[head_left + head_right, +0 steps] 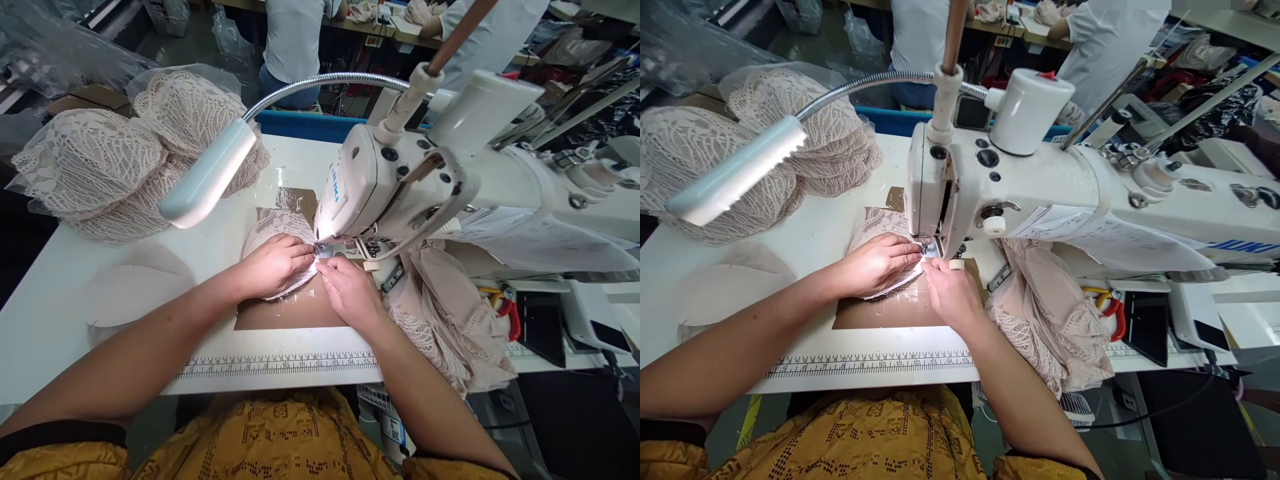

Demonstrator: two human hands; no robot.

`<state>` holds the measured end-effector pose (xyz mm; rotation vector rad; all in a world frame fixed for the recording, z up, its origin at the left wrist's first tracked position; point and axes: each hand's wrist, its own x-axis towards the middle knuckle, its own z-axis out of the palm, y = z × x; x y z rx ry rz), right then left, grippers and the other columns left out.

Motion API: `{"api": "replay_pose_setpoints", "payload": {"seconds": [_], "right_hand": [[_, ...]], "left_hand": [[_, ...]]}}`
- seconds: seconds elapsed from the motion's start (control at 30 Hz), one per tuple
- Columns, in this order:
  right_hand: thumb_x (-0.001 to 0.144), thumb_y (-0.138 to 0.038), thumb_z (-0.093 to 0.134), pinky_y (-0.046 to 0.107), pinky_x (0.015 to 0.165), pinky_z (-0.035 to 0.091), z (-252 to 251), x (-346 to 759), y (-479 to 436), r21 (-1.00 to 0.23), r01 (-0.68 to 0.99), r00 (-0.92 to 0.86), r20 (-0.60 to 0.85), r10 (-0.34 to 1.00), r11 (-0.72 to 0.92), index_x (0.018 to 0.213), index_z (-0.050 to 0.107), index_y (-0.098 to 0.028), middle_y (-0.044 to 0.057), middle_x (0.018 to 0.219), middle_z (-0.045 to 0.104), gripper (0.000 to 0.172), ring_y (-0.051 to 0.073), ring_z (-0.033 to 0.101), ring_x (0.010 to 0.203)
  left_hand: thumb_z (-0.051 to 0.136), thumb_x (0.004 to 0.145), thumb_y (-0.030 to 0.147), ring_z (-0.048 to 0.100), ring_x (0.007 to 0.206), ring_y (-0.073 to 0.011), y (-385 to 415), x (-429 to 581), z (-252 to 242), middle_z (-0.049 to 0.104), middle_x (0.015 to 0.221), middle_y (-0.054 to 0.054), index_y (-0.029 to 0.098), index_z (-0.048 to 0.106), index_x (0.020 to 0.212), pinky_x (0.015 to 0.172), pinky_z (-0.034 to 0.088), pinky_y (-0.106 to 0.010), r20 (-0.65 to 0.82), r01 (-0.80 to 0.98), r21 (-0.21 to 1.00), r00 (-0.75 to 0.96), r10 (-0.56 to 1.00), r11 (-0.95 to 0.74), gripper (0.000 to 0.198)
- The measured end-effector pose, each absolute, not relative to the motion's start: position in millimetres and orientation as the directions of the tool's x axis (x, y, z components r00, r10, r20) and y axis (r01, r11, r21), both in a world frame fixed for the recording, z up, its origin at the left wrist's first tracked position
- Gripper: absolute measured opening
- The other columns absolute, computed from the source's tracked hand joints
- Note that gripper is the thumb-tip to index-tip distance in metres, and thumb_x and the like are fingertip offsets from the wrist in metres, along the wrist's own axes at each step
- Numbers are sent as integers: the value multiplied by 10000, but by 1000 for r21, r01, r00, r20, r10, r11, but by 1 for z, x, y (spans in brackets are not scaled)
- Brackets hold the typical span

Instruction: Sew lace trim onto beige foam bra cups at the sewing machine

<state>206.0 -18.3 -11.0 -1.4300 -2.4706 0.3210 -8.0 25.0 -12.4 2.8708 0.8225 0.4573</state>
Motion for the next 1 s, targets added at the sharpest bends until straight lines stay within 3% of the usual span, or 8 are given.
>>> {"api": "replay_pose_setpoints", "payload": {"seconds": [0.27,0.43,0.63,0.73,1.0], "right_hand": [[932,-160,411,311,772,469,-11,203,-16,-292,836,-460,91,883,465,1245,655,-167,99,1028,687,397,207,610,859],[927,-168,415,324,866,484,-12,204,-15,-371,833,-408,87,909,410,1238,663,-164,106,1123,694,397,226,627,989],[928,-174,415,335,867,485,-9,204,-17,-406,841,-343,114,933,358,1214,666,-191,94,1117,707,380,235,633,1009],[921,-160,417,319,826,480,-10,204,-18,-373,828,-402,128,907,419,1218,663,-196,86,1134,689,387,220,627,963],[908,-128,425,305,652,404,-8,199,-21,-147,864,-477,68,876,481,1221,667,-221,83,972,655,407,192,570,748]], "left_hand": [[414,1001,262,564,1105,-268,27,-9,-16,644,1275,-129,130,643,1221,916,477,-420,285,545,195,764,579,-816,343],[431,985,278,539,1138,-295,24,-11,-14,621,1287,-148,136,629,1232,951,439,-453,279,560,158,765,581,-813,347],[470,954,367,562,1016,-284,15,-13,-2,592,1268,-165,162,616,1252,914,425,-460,226,488,164,827,514,-857,390],[454,964,338,557,1059,-276,16,-14,-1,607,1265,-155,162,619,1246,934,409,-446,216,442,178,854,473,-879,371],[446,958,209,568,1042,-257,25,-22,-8,616,1325,-107,153,636,1231,880,421,-399,180,387,124,897,404,-914,336]]}}
